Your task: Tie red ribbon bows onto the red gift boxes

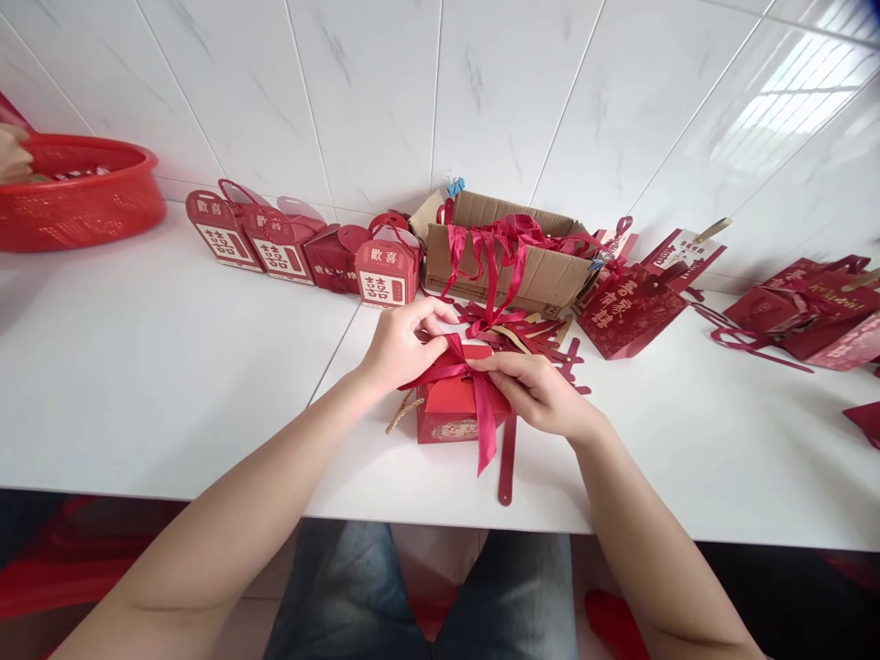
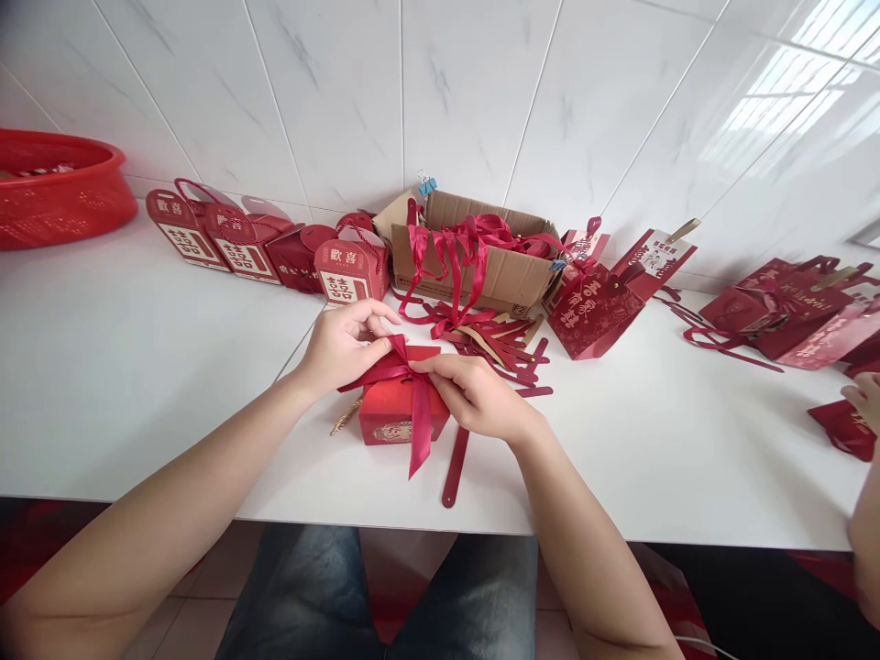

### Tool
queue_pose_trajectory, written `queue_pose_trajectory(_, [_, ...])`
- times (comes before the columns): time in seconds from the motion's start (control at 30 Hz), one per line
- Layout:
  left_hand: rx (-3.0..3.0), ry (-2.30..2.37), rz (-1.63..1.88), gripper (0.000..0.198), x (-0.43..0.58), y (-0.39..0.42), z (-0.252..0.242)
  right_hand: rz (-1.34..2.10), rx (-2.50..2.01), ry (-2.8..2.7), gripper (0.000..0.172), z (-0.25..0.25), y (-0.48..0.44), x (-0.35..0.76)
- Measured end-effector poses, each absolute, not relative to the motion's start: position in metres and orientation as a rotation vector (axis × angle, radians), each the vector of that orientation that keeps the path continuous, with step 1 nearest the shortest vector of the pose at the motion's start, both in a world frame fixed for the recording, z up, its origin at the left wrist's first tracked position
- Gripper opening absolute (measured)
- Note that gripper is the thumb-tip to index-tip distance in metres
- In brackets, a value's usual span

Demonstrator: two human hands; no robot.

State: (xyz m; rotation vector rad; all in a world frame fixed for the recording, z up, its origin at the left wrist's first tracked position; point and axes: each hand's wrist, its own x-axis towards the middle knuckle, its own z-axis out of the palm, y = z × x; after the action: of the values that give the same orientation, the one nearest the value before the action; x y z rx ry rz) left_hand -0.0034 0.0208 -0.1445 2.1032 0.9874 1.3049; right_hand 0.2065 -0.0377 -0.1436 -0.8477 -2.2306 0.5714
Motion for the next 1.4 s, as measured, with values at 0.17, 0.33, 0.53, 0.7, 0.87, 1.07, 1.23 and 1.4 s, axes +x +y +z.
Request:
queue_pose_trajectory(0.17, [2.119,0.983,1.3,0.025,-0.004,0.021,-0.145,0.592,-0.835,-2.273,0.034,-0.142,-0.038,0.208])
queue_pose_trajectory(0.33, [2.064,0.977,1.264,0.026,-0.004,0.02,-0.143,0.55,-0.837,-2.295,0.033,-0.141,-0.038,0.209])
queue_pose_trajectory(0.53, [2.041,1.004,1.231,0.029,-0.005,0.021,-0.141,0.528,-0.818,-2.294,0.031,-0.139,-0.039,0.208])
queue_pose_trajectory(0.7, [1.993,0.992,1.244,0.035,-0.005,0.023,-0.145,0.603,-0.817,-2.265,0.03,-0.137,-0.039,0.207])
queue_pose_trajectory(0.87, [2.056,0.989,1.3,0.034,-0.004,0.02,-0.145,0.737,-0.866,-2.159,0.03,-0.141,-0.035,0.209])
queue_pose_trajectory(1.07, [2.005,0.969,1.157,0.039,-0.006,0.013,-0.131,1.044,-1.043,-1.738,0.031,-0.142,-0.029,0.214])
queue_pose_trajectory(1.23, [2.048,0.845,0.953,0.03,-0.007,0.01,-0.125,1.159,-0.89,-1.574,0.026,-0.141,-0.024,0.222])
queue_pose_trajectory(1.4, [2.014,0.763,0.872,0.038,-0.012,0.014,-0.127,1.157,-0.833,-1.523,0.03,-0.145,-0.021,0.223])
